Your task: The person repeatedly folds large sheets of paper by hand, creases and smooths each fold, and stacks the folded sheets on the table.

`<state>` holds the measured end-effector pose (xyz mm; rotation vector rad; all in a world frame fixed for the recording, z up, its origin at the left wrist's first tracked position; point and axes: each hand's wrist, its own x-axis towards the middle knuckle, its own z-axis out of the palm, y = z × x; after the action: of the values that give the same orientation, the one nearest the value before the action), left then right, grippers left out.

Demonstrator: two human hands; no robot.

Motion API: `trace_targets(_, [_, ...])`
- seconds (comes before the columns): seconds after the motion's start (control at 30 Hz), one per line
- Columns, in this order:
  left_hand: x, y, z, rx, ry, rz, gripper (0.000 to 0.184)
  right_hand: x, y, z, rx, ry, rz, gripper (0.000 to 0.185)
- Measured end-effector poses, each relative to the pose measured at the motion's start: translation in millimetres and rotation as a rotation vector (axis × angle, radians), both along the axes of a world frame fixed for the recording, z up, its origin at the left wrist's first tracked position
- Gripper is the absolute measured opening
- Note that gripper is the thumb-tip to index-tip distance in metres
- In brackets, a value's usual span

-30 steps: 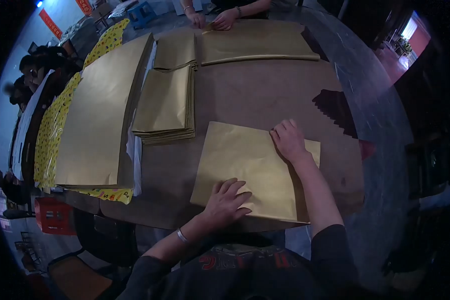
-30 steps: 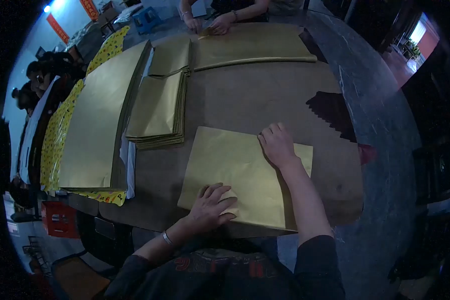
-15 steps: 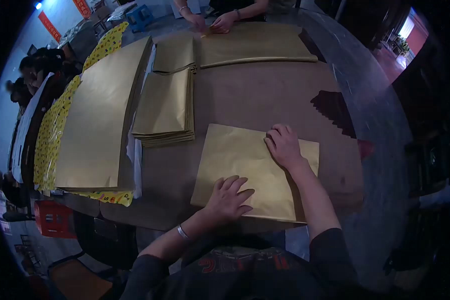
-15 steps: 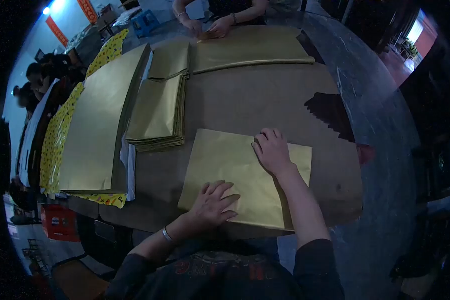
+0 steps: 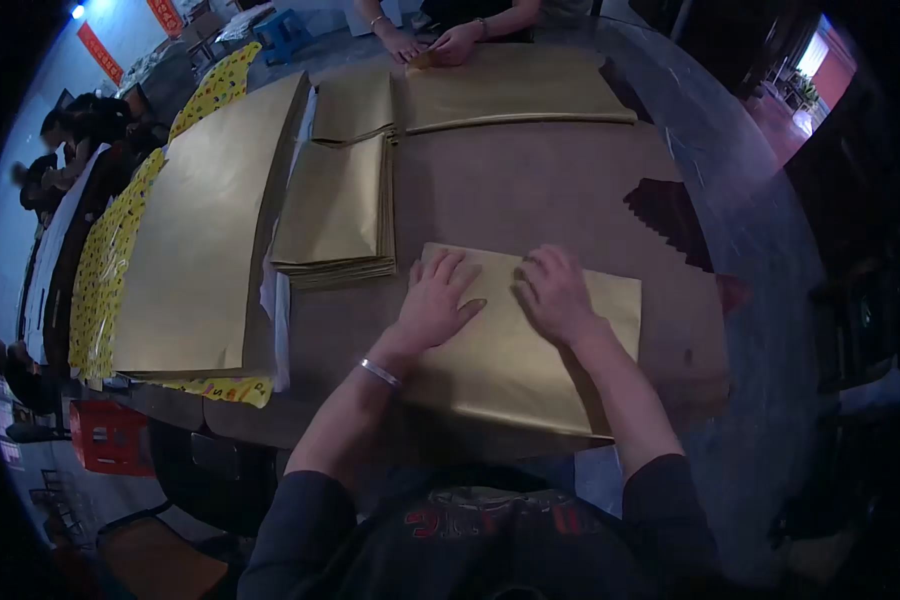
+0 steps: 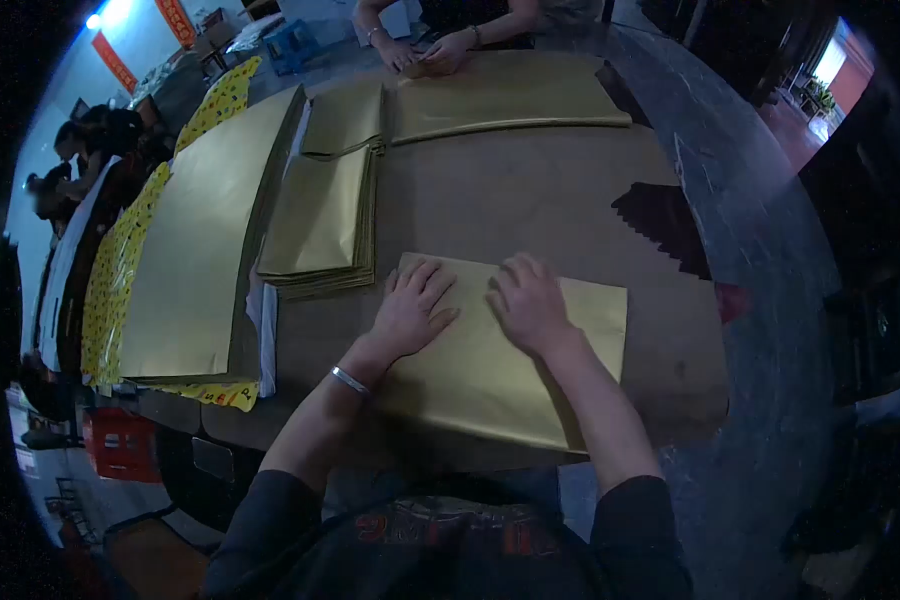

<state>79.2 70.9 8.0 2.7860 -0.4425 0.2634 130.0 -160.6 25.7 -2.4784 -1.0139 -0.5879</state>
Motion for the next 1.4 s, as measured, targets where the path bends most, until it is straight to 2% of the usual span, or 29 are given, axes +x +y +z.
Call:
trace_targets(0.03, [-0.1,-1.3,-0.4,-0.006,0.006,-0.001,0.053,-12.5,10.6,9.7,0.027,0.122,0.062,0.031])
trace_targets(0.1, [2.0,-0.7,-0.6,0.017,0.007,0.002,0.052,-29.8,26.2,2.6,0.072,0.129,0.195,0.038])
trace_targets(0.13, [1.1,-2.5,0.0,0.029,0.019,0.015,0.052,-37.9,30.0,-9.0,-0.080,0.163,0.185,0.053])
trace_targets(0.2, [-1.1,-0.8,-1.8,0.063,0.028,0.023,0.053,-51.2,27.6,-19.7,-0.211,0.258,0.101,0.063])
trace_targets(0.23, [0.4,-1.8,-3.4,0.060,0.010,0.026,0.054,-49.7,20.7,-10.1,-0.363,0.364,0.067,0.069])
trace_targets(0.3, [-0.3,-2.2,0.9,0.079,0.057,0.030,0.056,-49.5,-2.0,-12.6,-0.321,0.349,0.029,0.070])
trace_targets(0.53, [-0.8,-7.6,6.7,0.061,0.073,0.042,0.054,-36.9,-103.0,0.3,-0.428,0.524,-0.287,0.075])
trace_targets(0.67, [-1.6,-9.0,5.6,0.084,0.070,0.042,0.054,-33.4,-132.1,2.2,-0.438,0.517,-0.345,0.075])
trace_targets(0.73, [-2.0,-25.0,5.7,0.172,0.077,0.166,0.055,-35.1,-130.9,3.6,-0.490,0.497,-0.375,0.076])
trace_targets(0.77, [-0.9,-37.5,2.7,0.213,0.041,0.116,0.057,-35.6,-131.0,2.7,-0.485,0.488,-0.374,0.076])
trace_targets(0.83, [-13.0,-94.4,21.8,0.083,0.092,-0.064,0.059,-36.3,-132.9,-0.7,-0.489,0.472,-0.373,0.075])
trace_targets(0.9, [-25.9,-147.6,19.4,0.019,0.158,-0.235,0.059,-34.8,-131.9,-1.9,-0.507,0.465,-0.382,0.072])
trace_targets(0.97, [-35.9,-186.1,1.8,-0.022,0.129,-0.254,0.060,-34.0,-136.8,-4.6,-0.519,0.444,-0.364,0.071])
trace_targets(1.07, [-36.9,-172.1,-2.3,-0.031,0.061,-0.297,0.062,-35.1,-131.1,-1.5,-0.520,0.447,-0.389,0.069])
trace_targets(1.1, [-38.1,-156.2,8.2,0.026,0.112,-0.277,0.063,-34.7,-130.9,-0.9,-0.531,0.436,-0.392,0.069])
trace_targets(1.27, [-69.8,-58.1,7.1,0.087,0.106,-0.038,0.068,-30.9,-133.9,-9.8,-0.510,0.438,-0.384,0.072])
trace_targets(1.4, [-95.9,2.1,7.6,0.164,0.174,0.010,0.069,-33.6,-129.2,-0.9,-0.521,0.450,-0.400,0.072])
